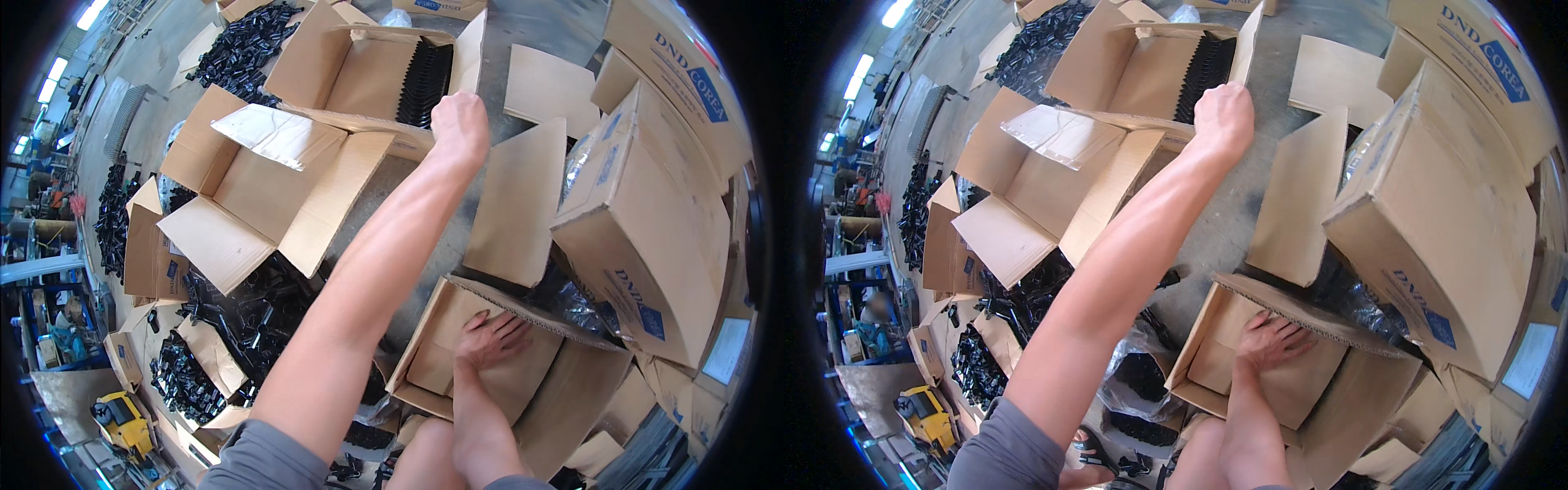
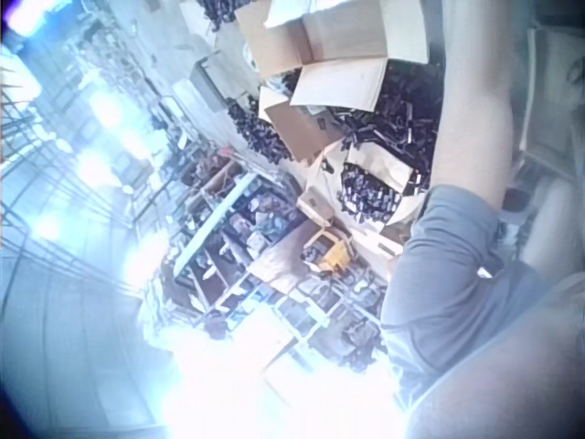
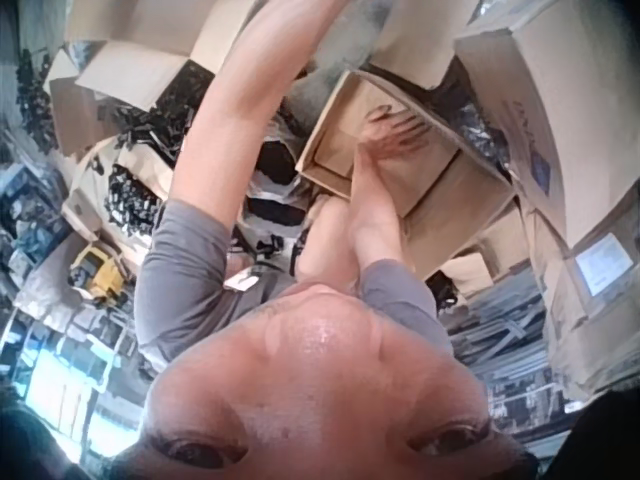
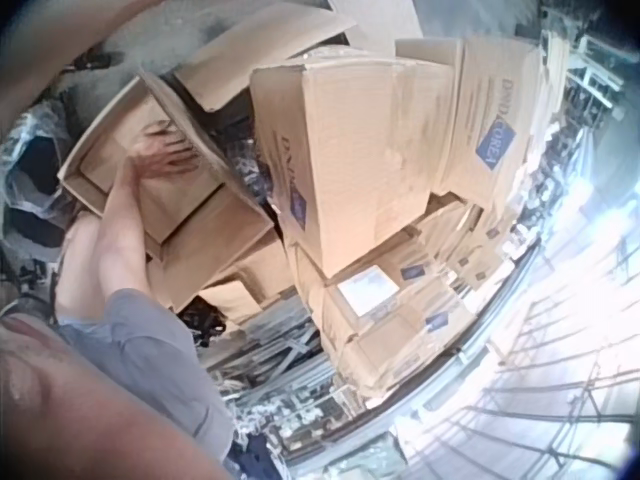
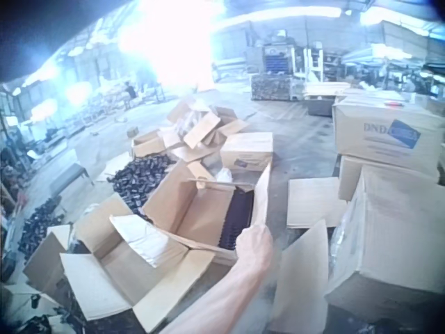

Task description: The person assembles small black metal components by hand while sitting on the floor, then places the assembled parts into cardboard boxes.

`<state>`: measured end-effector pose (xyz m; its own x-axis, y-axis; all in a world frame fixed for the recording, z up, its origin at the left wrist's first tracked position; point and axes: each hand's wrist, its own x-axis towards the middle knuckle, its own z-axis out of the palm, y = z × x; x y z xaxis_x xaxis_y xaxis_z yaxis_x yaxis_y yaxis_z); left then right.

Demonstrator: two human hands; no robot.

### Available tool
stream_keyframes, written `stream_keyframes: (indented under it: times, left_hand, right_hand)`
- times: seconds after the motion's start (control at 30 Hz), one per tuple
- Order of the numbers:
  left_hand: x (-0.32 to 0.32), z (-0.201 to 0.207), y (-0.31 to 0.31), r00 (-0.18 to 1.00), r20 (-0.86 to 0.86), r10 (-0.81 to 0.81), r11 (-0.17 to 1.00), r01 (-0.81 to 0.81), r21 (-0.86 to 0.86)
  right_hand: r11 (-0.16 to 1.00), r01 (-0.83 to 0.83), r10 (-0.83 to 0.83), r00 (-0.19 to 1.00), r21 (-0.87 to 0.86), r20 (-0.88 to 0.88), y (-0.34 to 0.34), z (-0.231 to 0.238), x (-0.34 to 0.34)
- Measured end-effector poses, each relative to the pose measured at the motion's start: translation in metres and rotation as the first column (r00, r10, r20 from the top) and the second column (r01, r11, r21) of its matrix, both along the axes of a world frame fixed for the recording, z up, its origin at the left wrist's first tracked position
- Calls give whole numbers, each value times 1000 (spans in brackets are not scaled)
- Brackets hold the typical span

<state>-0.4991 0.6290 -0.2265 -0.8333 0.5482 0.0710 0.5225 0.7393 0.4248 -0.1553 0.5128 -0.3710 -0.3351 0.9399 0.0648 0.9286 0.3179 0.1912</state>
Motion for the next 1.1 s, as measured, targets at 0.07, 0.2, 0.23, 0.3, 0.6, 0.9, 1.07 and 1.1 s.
stream_keyframes:
  times: [0.07, 0.2, 0.23, 0.3, 0.6, 0.9, 1.07, 1.1]
  left_hand:
    - [14, -1, -19, 999, -28, -44, 999, 43, -26]
    - [47, -1, -87, 981, -74, -179, 973, 165, -159]
    - [55, -2, -106, 970, -87, -229, 956, 207, -209]
    - [71, -2, -143, 944, -72, -322, 909, 287, -301]
    - [84, 10, -195, 938, -95, -334, 840, 250, -482]
    - [98, -27, -93, 944, -154, -291, 947, 262, -184]
    - [100, -34, -114, 897, -178, -405, 895, 348, -280]
    - [101, -33, -123, 896, -176, -408, 893, 352, -281]
  right_hand:
    - [1000, 2, -2, 1000, 8, -12, 2, -4, -1]
    - [1000, 12, -11, 998, 20, -68, 2, -13, 5]
    - [1000, 10, -8, 996, 27, -86, 2, -11, 5]
    - [1000, 11, -9, 998, 21, -67, 0, -11, 6]
    - [997, 13, -5, 994, 76, -106, 0, -17, 9]
    - [998, -5, 10, 997, 64, -71, -1, -22, 12]
    - [997, -22, 30, 994, 75, -104, -1, -17, 14]
    - [997, -19, 26, 994, 73, -102, -1, -16, 15]
